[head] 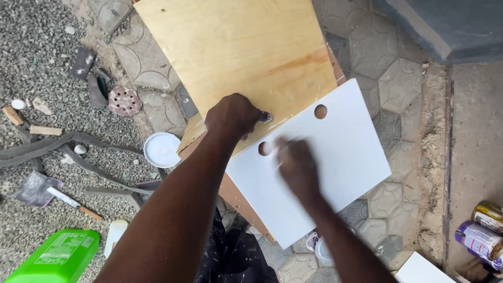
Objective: Applying white paint to furniture panels using a small sponge applicator
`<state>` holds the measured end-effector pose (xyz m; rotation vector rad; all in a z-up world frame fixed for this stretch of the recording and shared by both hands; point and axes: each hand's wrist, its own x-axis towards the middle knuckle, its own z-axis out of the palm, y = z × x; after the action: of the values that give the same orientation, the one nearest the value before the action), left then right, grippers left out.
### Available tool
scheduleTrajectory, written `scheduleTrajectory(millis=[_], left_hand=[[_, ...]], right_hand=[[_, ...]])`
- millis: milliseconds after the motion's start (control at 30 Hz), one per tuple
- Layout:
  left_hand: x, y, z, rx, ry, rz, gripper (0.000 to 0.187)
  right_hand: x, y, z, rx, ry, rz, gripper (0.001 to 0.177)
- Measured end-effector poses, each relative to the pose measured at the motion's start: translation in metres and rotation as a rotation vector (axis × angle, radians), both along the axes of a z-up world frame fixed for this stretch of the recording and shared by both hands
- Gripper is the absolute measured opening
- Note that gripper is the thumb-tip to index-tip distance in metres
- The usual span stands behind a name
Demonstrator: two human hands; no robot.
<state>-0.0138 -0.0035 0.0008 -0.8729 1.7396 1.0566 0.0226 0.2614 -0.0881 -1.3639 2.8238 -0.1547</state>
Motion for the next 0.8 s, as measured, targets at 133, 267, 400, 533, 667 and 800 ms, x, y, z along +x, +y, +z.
scheduleTrajectory(millis=[133,267,400,533,667,800], left_hand=[[-0.001,0.0,0.004,0.003,-0.024,0.032,0.038],[0.0,0.0,-0.004,0.008,-0.011,0.023,0.042],[-0.002,0.0,-0.001,0.007,-0.01,0.028,0.04],[-0.001,0.001,-0.001,0.003,0.002,0.016,0.043],[0.002,0.006,0.0,-0.056,0.029,-0.004,0.052],[0.0,0.009,0.011,-0.093,0.034,-0.022,0.056]], right_hand=[[-0.107,-0.006,0.049,-0.241,0.031,-0.151,0.031],[-0.024,-0.024,0.021,-0.354,-0.324,-0.197,0.019],[0.112,-0.099,0.066,-0.316,-0.692,0.061,0.017],[0.117,-0.091,0.096,-0.317,-0.775,-0.148,0.037],[0.089,-0.051,0.119,-0.458,-0.748,-0.432,0.026],[0.041,0.029,0.126,-0.401,-0.701,-0.838,0.043]])
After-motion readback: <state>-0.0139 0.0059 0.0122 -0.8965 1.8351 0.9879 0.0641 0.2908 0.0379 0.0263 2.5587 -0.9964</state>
